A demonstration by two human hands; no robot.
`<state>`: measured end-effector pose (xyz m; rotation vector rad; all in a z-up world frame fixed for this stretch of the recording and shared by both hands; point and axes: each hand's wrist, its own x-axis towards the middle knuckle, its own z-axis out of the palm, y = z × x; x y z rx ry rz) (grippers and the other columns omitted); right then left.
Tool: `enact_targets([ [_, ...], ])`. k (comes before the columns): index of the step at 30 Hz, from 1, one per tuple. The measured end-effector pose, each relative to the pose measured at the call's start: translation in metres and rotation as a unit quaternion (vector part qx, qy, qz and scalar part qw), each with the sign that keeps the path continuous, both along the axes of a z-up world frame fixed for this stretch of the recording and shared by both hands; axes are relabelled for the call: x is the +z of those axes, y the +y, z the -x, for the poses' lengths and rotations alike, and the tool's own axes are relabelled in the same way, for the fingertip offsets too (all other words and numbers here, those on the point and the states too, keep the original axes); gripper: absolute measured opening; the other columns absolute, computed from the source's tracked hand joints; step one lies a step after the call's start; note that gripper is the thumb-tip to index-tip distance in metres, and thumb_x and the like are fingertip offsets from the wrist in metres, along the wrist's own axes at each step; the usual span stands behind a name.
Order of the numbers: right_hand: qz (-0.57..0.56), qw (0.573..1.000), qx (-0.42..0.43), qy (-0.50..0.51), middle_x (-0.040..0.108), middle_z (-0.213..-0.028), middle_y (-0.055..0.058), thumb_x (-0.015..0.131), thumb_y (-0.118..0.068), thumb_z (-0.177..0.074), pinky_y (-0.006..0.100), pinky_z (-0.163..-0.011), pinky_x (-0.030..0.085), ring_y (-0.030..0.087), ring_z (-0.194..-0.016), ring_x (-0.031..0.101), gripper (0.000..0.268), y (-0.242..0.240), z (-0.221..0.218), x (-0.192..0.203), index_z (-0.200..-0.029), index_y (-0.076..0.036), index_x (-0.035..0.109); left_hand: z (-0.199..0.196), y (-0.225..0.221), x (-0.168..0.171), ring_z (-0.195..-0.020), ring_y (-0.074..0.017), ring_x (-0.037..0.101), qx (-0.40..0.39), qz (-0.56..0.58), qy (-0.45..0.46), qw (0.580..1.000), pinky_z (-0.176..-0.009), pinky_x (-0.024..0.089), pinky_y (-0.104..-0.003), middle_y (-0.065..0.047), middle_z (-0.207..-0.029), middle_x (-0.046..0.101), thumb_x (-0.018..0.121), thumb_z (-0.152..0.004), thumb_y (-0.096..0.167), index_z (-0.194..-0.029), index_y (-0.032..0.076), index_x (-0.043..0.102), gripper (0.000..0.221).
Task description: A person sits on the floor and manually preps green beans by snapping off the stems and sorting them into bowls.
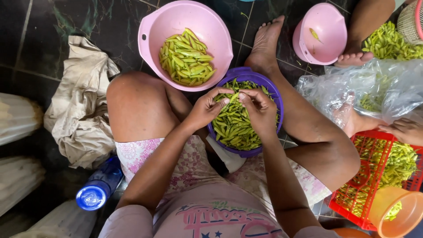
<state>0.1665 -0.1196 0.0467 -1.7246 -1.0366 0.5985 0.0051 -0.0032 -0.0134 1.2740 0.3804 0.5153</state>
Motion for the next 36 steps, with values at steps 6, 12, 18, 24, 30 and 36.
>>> enact_targets([
  [6, -0.033, 0.999, -0.016, -0.024, 0.078, -0.094, 0.020, 0.071, -0.007, -0.108, 0.036, -0.072, 0.060, 0.019, -0.090, 0.073, 0.012, 0.008, 0.013, -0.009, -0.116, 0.002, 0.075, -0.008, 0.000, -0.008, -0.030, -0.0035, 0.035, 0.011, -0.011, 0.001, 1.000, -0.041, 0.031, -0.019, 0.001, -0.041, 0.054, 0.061, -0.106, 0.010, -0.126, 0.004, 0.064, 0.020],
  [12, -0.007, 1.000, -0.009, 0.009, 0.078, -0.095, 0.018, 0.073, -0.008, -0.107, 0.039, -0.079, 0.057, 0.020, -0.093, 0.073, 0.009, 0.010, 0.013, -0.008, -0.113, 0.000, 0.074, -0.004, 0.005, -0.010, -0.033, -0.0049, 0.035, 0.019, -0.025, 0.036, 0.999, -0.043, 0.029, -0.020, 0.002, -0.042, 0.051, 0.061, -0.106, 0.010, -0.115, 0.004, 0.063, 0.011],
  [18, 0.004, 0.987, 0.026, 0.161, 0.070, -0.093, 0.009, 0.068, -0.012, -0.111, 0.035, -0.087, 0.050, 0.012, -0.096, 0.060, 0.013, -0.004, -0.002, -0.020, -0.107, -0.001, 0.071, 0.002, 0.010, 0.010, -0.033, -0.0052, 0.036, -0.033, -0.073, 0.068, 0.994, -0.043, 0.031, -0.022, 0.004, -0.043, 0.052, 0.058, -0.108, 0.014, -0.113, 0.009, 0.064, 0.010],
  [24, 0.075, 0.994, 0.016, 0.081, 0.071, -0.112, 0.015, 0.065, -0.009, -0.111, 0.038, -0.099, 0.054, 0.020, -0.113, 0.064, 0.020, -0.019, -0.028, -0.003, -0.128, 0.000, 0.070, -0.001, 0.012, -0.006, -0.033, -0.0140, 0.043, 0.044, -0.094, 0.111, 0.988, -0.042, 0.035, -0.028, 0.002, -0.042, 0.050, 0.065, -0.104, 0.018, -0.121, 0.011, 0.062, 0.019],
  [30, 0.145, 0.953, 0.170, -0.207, 0.070, -0.118, 0.016, 0.062, -0.003, -0.110, 0.059, -0.103, 0.052, 0.042, -0.118, 0.066, 0.023, -0.015, -0.009, 0.010, -0.129, -0.006, 0.073, 0.010, 0.026, 0.056, -0.037, -0.0049, 0.037, 0.121, -0.063, 0.103, 0.985, -0.045, 0.029, -0.019, 0.006, -0.045, 0.045, 0.056, -0.110, 0.009, -0.143, -0.005, 0.046, 0.038],
  [36, 0.194, 0.927, 0.193, -0.257, 0.065, -0.110, 0.013, 0.066, -0.014, -0.110, 0.063, -0.096, 0.054, 0.039, -0.115, 0.063, 0.013, -0.016, -0.010, 0.009, -0.116, -0.006, 0.074, 0.012, 0.023, 0.055, -0.036, -0.0082, 0.044, 0.096, -0.070, 0.086, 0.989, -0.042, 0.031, -0.020, 0.002, -0.047, 0.052, 0.059, -0.110, 0.010, -0.166, 0.004, 0.022, 0.067],
])
